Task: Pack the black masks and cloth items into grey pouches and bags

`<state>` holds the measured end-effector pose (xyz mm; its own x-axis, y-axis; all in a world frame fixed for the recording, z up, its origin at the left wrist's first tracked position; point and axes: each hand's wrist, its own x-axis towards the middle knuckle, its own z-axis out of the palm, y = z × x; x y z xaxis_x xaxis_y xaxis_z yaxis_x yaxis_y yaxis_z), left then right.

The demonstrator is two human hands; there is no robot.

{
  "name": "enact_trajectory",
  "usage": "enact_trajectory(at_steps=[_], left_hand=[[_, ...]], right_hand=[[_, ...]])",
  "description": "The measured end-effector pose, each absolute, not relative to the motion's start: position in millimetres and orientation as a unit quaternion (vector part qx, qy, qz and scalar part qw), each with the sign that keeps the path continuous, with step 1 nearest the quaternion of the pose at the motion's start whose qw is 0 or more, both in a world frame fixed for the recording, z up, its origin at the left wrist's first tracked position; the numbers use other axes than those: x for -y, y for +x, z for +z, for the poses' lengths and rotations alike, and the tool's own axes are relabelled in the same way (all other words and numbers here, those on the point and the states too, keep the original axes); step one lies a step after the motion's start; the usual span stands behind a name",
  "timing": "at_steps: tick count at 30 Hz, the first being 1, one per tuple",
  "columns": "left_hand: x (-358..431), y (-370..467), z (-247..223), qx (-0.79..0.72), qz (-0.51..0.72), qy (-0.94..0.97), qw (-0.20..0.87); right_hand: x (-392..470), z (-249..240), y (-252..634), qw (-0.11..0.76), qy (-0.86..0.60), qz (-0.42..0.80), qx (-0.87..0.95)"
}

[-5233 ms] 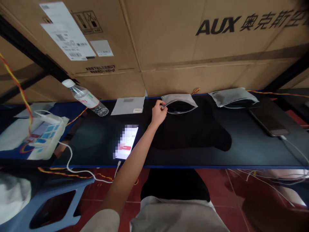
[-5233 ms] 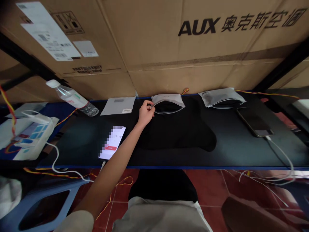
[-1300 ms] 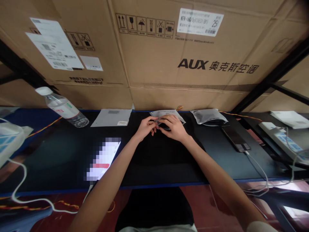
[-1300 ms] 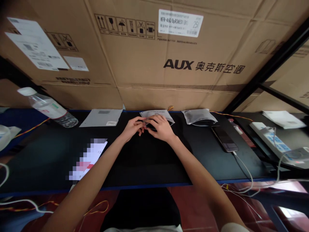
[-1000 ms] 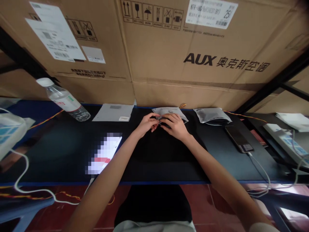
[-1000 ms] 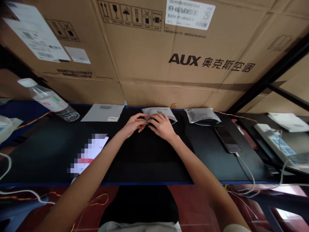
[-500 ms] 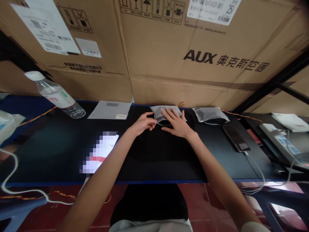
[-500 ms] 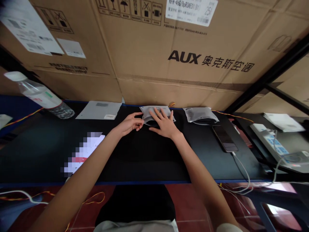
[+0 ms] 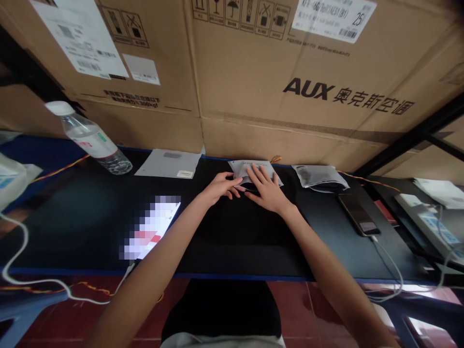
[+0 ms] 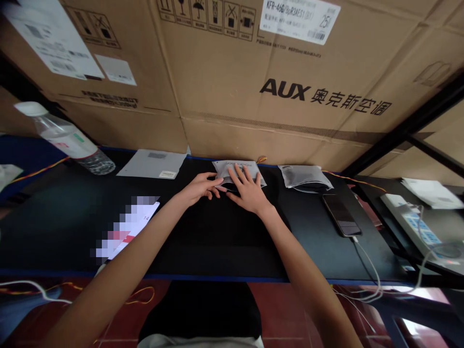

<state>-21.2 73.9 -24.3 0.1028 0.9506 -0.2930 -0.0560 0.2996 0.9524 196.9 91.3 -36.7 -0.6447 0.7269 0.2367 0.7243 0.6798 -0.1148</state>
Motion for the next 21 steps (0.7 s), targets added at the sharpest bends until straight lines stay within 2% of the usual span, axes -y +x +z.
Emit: enact_trajectory(at_steps=[9,12,16,19,21], left_hand=[[-80,-37,-32,-0.469,0.411,0.402,0.671],[-81,-40,-34,-0.466,0.412,0.403,0.671],[-80,-39,-31,-0.475,0.423,0.407,0.655],[-80,-37,-28,-0.481,0.424,0.401,0.654],[-81,-37,-28,-0.481,0.423,0.399,0.656]], right_hand=[[-103,-34,212,0.213,-0.392,0.002,0.895],[-110,-22,231,0.268,-0.382,0.005,0.884],[-124,-12,265,0.361,-0.501,0.018,0.786],[-131,-12,284,0.325,-0.618,0.009,0.715],[-133,-14,290,0.272,-0.631,0.015,0.727]])
